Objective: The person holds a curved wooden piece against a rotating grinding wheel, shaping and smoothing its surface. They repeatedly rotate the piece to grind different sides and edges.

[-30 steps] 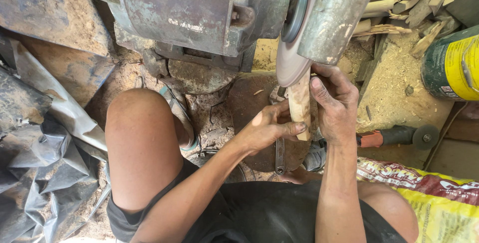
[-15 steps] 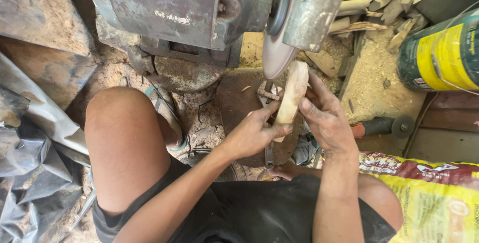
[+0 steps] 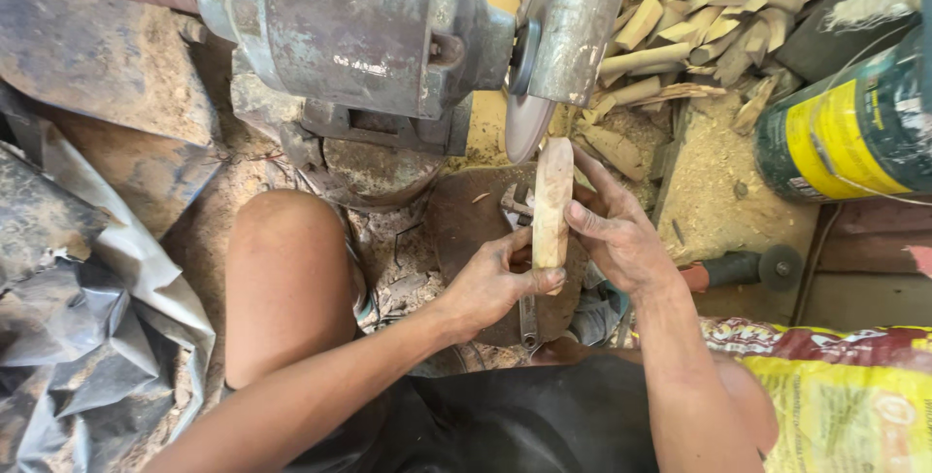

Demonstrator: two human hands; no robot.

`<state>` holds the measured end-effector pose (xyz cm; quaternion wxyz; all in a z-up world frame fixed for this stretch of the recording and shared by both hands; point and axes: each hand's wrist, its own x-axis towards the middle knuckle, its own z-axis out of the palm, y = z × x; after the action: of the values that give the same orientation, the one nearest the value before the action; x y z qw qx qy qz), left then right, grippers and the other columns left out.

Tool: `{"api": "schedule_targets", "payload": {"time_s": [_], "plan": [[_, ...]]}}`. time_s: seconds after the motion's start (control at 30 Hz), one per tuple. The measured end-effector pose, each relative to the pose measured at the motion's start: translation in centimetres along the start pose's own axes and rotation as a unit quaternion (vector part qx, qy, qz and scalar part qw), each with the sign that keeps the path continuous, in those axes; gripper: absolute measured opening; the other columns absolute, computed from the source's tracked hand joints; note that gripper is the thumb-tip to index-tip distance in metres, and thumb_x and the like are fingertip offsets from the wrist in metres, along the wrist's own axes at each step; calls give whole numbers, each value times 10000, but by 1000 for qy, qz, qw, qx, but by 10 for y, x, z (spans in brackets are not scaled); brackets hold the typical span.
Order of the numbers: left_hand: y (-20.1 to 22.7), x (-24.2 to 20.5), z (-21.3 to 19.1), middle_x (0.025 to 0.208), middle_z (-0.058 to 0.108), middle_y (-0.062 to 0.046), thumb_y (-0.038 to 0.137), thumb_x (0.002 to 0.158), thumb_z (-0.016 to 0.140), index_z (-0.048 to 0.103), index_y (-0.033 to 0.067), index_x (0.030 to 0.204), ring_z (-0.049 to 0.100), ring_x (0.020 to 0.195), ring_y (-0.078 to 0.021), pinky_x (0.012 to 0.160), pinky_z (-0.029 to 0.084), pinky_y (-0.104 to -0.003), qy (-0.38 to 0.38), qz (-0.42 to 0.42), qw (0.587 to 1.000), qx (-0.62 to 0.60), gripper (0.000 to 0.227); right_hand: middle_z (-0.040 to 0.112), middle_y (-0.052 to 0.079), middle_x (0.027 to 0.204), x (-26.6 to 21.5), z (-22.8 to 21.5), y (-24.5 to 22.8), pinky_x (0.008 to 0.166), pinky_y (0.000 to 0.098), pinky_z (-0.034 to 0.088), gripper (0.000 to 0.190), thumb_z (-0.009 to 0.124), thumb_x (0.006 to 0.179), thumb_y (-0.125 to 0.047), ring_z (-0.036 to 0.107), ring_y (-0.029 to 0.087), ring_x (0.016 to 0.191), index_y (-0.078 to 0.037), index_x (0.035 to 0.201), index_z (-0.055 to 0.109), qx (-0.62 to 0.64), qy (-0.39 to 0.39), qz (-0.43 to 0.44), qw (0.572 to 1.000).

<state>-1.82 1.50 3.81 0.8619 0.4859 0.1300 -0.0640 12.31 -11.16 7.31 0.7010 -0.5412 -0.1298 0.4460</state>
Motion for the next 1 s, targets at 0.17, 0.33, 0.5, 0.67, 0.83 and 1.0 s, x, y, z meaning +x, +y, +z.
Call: {"api": "schedule_targets", "payload": {"time_s": [0.17,0.33,0.5,0.67,0.83,1.0], "plan": [[-17,11,-2,1254,680,-107,152,873,766,565,-29,1384,626,1159,-177,1024,509,-341,22,-10,998,-55,578,606,175,1393,17,-7,5,1085,410,472,812,742,873,-107,592,267,1263,-30,1597,383,5,-2,5,1000],[-22,16,-5,1239,683,-107,152,874,767,571,-25,1374,630,1151,-180,1022,512,-347,29,-24,996,-77,566,636,184,1337,27,-10,8,1055,411,500,786,727,879,-77,632,268,1208,-8,1587,392,15,-8,4,1000],[-15,21,-11,1220,691,-108,207,870,775,577,-9,1372,641,1150,-182,1032,512,-347,25,-45,994,-100,580,670,212,1269,38,-13,12,1055,420,513,824,762,857,-100,658,273,1172,15,1585,392,-1,29,-3,1000],[-4,25,-16,1218,693,-131,273,863,791,589,-37,1367,645,1143,-200,1034,507,-356,35,-46,994,-96,625,675,211,1256,49,-12,14,1047,432,528,819,765,852,-111,673,275,1165,22,1564,382,23,56,4,998],[-1,28,-18,1272,668,-115,234,756,867,564,-36,1384,612,1199,-191,1075,458,-343,53,-30,992,-111,747,664,215,1250,63,-10,19,1009,437,552,705,729,907,-98,673,286,1151,58,1516,409,63,82,-11,995],[-4,34,-20,1230,668,-99,155,761,884,563,-22,1389,619,1162,-173,1061,477,-343,47,-17,977,-207,727,681,198,1169,78,-12,21,863,441,642,597,682,913,-99,718,281,1031,42,1440,440,56,130,-24,990]]}}
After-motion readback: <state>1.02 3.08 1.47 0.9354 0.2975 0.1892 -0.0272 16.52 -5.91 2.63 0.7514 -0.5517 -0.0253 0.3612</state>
